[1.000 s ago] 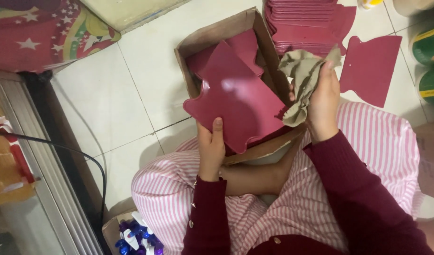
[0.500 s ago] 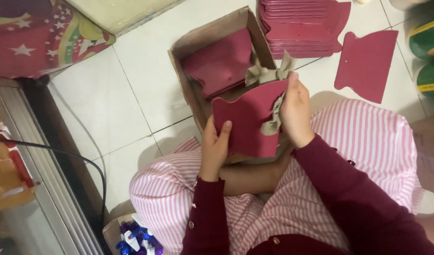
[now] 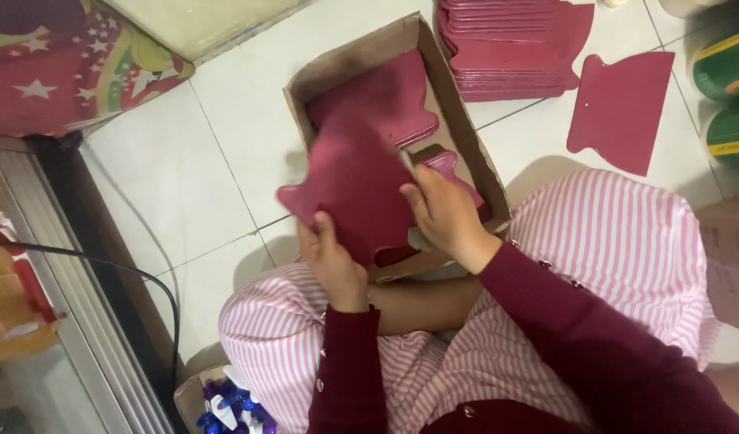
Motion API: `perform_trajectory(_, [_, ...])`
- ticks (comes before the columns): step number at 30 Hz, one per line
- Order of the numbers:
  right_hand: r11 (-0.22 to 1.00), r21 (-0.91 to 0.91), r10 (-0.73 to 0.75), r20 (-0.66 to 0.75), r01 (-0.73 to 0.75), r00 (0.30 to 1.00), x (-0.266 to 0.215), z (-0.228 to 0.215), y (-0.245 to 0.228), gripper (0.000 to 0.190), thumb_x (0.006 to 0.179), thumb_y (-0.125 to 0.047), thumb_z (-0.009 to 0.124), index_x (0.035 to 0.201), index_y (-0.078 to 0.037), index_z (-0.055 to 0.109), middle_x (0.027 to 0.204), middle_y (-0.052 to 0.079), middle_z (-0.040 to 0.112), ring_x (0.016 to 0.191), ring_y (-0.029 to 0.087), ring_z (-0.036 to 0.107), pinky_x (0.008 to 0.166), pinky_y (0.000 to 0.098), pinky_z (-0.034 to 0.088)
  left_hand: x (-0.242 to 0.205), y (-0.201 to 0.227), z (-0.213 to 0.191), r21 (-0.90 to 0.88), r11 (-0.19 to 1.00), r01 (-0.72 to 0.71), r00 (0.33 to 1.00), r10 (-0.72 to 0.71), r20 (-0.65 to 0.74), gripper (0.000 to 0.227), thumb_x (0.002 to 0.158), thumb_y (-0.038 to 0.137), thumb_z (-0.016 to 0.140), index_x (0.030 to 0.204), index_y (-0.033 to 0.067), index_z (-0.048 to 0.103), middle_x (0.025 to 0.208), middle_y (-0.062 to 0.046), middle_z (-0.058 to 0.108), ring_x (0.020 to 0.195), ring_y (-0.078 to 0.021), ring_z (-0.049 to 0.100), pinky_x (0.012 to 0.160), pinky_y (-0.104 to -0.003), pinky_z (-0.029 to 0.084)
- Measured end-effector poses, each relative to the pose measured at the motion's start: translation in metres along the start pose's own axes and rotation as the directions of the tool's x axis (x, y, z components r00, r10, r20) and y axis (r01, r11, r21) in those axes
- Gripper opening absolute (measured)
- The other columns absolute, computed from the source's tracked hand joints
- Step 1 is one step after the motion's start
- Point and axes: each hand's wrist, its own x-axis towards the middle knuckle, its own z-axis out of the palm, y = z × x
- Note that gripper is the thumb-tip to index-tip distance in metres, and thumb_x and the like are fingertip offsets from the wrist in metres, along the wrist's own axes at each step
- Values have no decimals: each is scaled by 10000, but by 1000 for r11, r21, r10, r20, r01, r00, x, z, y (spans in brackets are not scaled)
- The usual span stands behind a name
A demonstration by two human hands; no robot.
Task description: Wiping pink foam cutouts with a cloth and organizing them in a cardboard box.
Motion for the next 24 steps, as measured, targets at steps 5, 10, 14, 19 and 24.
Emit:
perform_trajectory(5, [975,152,-167,7,163,986,-3,-20,-4,253,855,-331,494,779,-89,492,695,82,499,687,344,550,577,381,429,5,3,0,-55,993,-101,995,101,-4,289,886,195,485,1151,80,484,1030,-66,555,924,-140,518,882,-309,384])
perform_trajectory(10, [827,171,-478,-285,535,831,-9,-43,5,116,793,-202,611,839,-96,631,848,47,534,691,245,530,625,329,406,30,-13,-7,-278,960,-7,976,66,206,294,931,141,363,1188,35,459,977,-43,551,925,-88,535,872,-214,400])
perform_trajectory(14, [690,-12,-714,-180,724,677,-4,-62,-14,165,756,-247,632,908,-191,661,864,70,541,734,271,516,666,333,400,35,7,-11,-383,857,345,931,-260,256,358,860,241,444,1172,71,486,1058,-85,543,970,-184,535,873,-333,405])
perform_trajectory(19, [702,208,-709,109,681,697,-6,-73,-26,173,781,-213,575,916,-125,637,863,84,524,698,298,503,567,387,420,19,32,-11,-457,521,720,688,-622,374,458,770,369,549,1152,117,520,1163,-139,533,1027,-307,534,874,-486,412])
perform_trajectory(24, [892,314,-241,-283,327,929,0,-52,-8,252,790,-64,619,1029,-2,574,1063,144,502,1020,311,504,881,406,386,9,-15,-17,-343,650,678,624,-263,735,535,871,256,466,1363,235,257,1332,-110,365,1183,-239,397,1007,-426,273])
